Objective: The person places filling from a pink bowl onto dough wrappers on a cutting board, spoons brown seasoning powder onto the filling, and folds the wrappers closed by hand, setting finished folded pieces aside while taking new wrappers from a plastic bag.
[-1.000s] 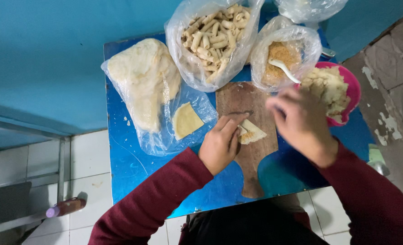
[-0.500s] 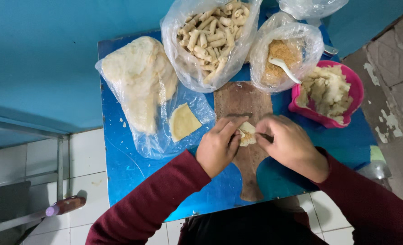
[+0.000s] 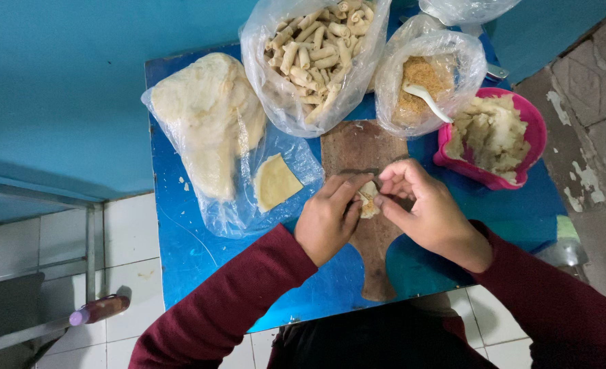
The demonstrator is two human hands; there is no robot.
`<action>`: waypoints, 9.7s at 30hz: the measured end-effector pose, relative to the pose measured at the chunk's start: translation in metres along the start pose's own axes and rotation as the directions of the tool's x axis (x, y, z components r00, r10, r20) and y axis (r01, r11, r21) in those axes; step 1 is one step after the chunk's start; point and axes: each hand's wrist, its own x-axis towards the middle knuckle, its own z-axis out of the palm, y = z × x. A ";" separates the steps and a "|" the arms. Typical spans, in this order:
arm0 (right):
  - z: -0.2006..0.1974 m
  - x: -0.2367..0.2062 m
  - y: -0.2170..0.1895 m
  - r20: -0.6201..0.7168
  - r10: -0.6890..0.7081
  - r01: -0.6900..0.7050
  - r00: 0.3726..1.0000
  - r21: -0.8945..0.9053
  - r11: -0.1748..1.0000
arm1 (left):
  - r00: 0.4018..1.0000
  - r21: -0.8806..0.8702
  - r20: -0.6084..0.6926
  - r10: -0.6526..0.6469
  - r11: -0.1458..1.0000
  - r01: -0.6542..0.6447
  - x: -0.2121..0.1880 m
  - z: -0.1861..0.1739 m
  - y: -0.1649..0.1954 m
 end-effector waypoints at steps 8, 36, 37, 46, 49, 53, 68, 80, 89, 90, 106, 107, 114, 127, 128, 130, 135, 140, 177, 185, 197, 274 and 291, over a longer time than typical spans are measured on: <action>0.004 0.000 -0.005 0.036 -0.003 0.000 0.999 0.065 0.998 | 0.994 0.179 0.000 0.108 0.978 -0.106 -0.003 -0.002 -0.001; -0.002 0.014 0.000 0.174 -0.173 0.240 0.969 -0.516 0.823 | 0.981 0.372 0.151 0.122 0.912 -0.171 0.001 0.002 -0.015; -0.001 0.014 0.000 0.153 -0.155 0.212 0.976 -0.505 0.837 | 0.982 0.380 0.136 0.128 0.909 -0.171 0.002 0.003 -0.014; 0.002 0.018 -0.003 0.079 -0.086 0.112 0.993 -0.441 0.891 | 0.987 0.241 0.139 -0.076 0.970 0.041 0.014 -0.002 -0.013; -0.001 0.021 -0.001 0.076 -0.138 0.157 0.988 -0.416 0.896 | 0.988 0.175 0.116 -0.101 0.981 0.080 0.016 -0.002 -0.017; 0.000 0.020 -0.004 0.092 -0.270 0.280 0.958 -0.481 0.831 | 0.992 0.197 0.128 -0.012 0.980 -0.014 0.018 -0.004 -0.021; -0.001 0.011 -0.016 0.134 -0.313 0.333 0.940 -0.548 0.767 | 0.972 0.324 0.228 0.055 0.937 -0.129 0.013 -0.008 -0.013; -0.004 0.022 -0.004 0.132 -0.135 0.172 0.982 -0.332 0.927 | 0.967 0.081 0.136 -0.216 0.975 0.206 0.017 -0.010 -0.014; -0.004 0.014 -0.013 0.159 -0.294 0.333 0.943 -0.526 0.783 | 0.975 0.312 0.200 0.094 0.937 -0.154 0.012 -0.010 -0.014; -0.005 0.014 -0.014 0.176 -0.312 0.357 0.934 -0.515 0.779 | 0.973 0.345 0.209 0.098 0.924 -0.167 0.011 -0.009 -0.013; -0.002 0.014 -0.010 0.134 -0.386 0.384 0.913 -0.599 0.702 | 0.980 0.342 0.141 0.140 0.922 -0.181 0.009 -0.004 -0.022; -0.002 0.015 -0.010 0.130 -0.399 0.395 0.908 -0.587 0.707 | 0.984 0.332 0.155 0.089 0.933 -0.136 0.009 -0.003 -0.022; 0.001 0.013 -0.009 0.124 -0.382 0.364 0.916 -0.656 0.661 | 0.986 0.326 0.091 0.139 0.931 -0.161 0.008 -0.005 -0.023; 0.005 0.016 -0.004 0.155 -0.375 0.369 0.914 -0.705 0.606 | 0.997 0.242 -0.024 0.069 0.968 -0.061 0.013 -0.004 -0.021; 0.005 0.017 -0.003 0.161 -0.364 0.362 0.917 -0.719 0.593 | 0.999 0.221 -0.028 0.044 0.974 -0.037 0.014 -0.004 -0.021; 0.004 0.018 -0.001 0.154 -0.338 0.340 0.928 -0.718 0.607 | 1.000 0.183 -0.023 0.015 0.983 -0.011 0.014 -0.006 -0.020; 0.002 0.021 0.000 -0.011 -0.329 0.284 0.944 -0.479 0.831 | 0.998 0.152 0.007 0.060 0.987 -0.061 0.017 -0.010 -0.015; 0.001 0.022 -0.001 -0.078 -0.285 0.250 0.955 -0.296 0.922 | 0.999 0.094 -0.002 0.043 0.995 -0.042 0.019 -0.010 -0.013; 0.001 0.011 -0.010 0.082 -0.442 0.442 0.893 -0.342 0.829 | 0.992 0.686 -0.108 -0.069 0.716 0.124 0.012 -0.079 -0.056; 0.007 0.011 -0.013 0.448 -0.654 0.782 0.610 -0.212 0.586 | 0.954 0.584 -0.210 -0.215 0.755 0.299 0.006 -0.077 -0.048; 0.008 -0.001 -0.009 0.596 -0.599 0.712 0.534 0.065 0.699 | 0.838 -0.566 -0.106 -0.536 0.725 0.392 0.006 -0.048 -0.042; 0.016 0.047 -0.026 0.007 -0.524 0.472 0.851 -0.444 0.761 | 0.874 -0.819 -0.235 -0.425 0.570 0.057 -0.015 0.013 -0.021; 0.020 0.035 0.005 0.045 -0.228 0.228 0.973 0.005 0.974 | 0.881 -0.920 0.023 -0.473 0.335 0.204 -0.017 0.029 -0.035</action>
